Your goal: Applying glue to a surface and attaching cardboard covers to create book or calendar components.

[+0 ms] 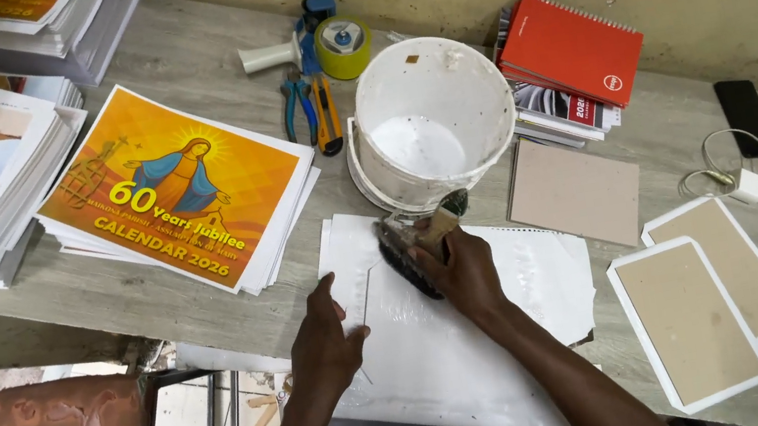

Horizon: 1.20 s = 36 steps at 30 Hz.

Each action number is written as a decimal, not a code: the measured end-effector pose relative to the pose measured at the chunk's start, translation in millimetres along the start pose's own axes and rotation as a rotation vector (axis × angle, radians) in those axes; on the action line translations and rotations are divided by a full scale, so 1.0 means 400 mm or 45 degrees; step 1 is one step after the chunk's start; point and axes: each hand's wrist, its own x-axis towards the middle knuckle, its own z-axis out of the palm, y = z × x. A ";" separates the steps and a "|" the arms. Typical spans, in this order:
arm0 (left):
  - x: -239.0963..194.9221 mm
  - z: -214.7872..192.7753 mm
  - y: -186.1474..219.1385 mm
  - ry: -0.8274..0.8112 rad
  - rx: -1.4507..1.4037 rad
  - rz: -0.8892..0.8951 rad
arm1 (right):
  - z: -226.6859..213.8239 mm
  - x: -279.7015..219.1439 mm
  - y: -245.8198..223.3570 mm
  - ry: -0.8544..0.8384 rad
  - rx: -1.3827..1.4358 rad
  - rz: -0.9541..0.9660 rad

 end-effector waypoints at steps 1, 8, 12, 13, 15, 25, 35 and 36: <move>0.000 -0.006 0.003 0.000 0.010 0.022 | -0.012 -0.042 -0.002 0.024 0.005 0.002; 0.018 -0.001 -0.010 -0.019 0.032 -0.002 | -0.095 -0.250 0.142 0.554 0.367 0.420; 0.016 -0.003 -0.016 -0.041 0.086 0.014 | -0.169 -0.315 0.106 0.800 0.161 0.457; 0.021 -0.002 -0.007 -0.049 0.081 0.013 | -0.148 -0.324 0.100 0.799 0.152 0.460; 0.027 -0.007 -0.004 -0.036 0.112 0.016 | -0.090 -0.351 0.084 0.702 0.359 0.638; 0.011 0.005 -0.019 -0.069 0.159 0.012 | -0.078 -0.444 0.086 -0.006 0.455 1.303; 0.021 0.014 -0.044 -0.015 0.101 0.093 | 0.054 -0.489 0.210 0.162 -0.491 -0.641; 0.026 0.015 -0.050 0.017 0.088 0.163 | 0.114 -0.487 0.231 0.148 -0.680 -0.732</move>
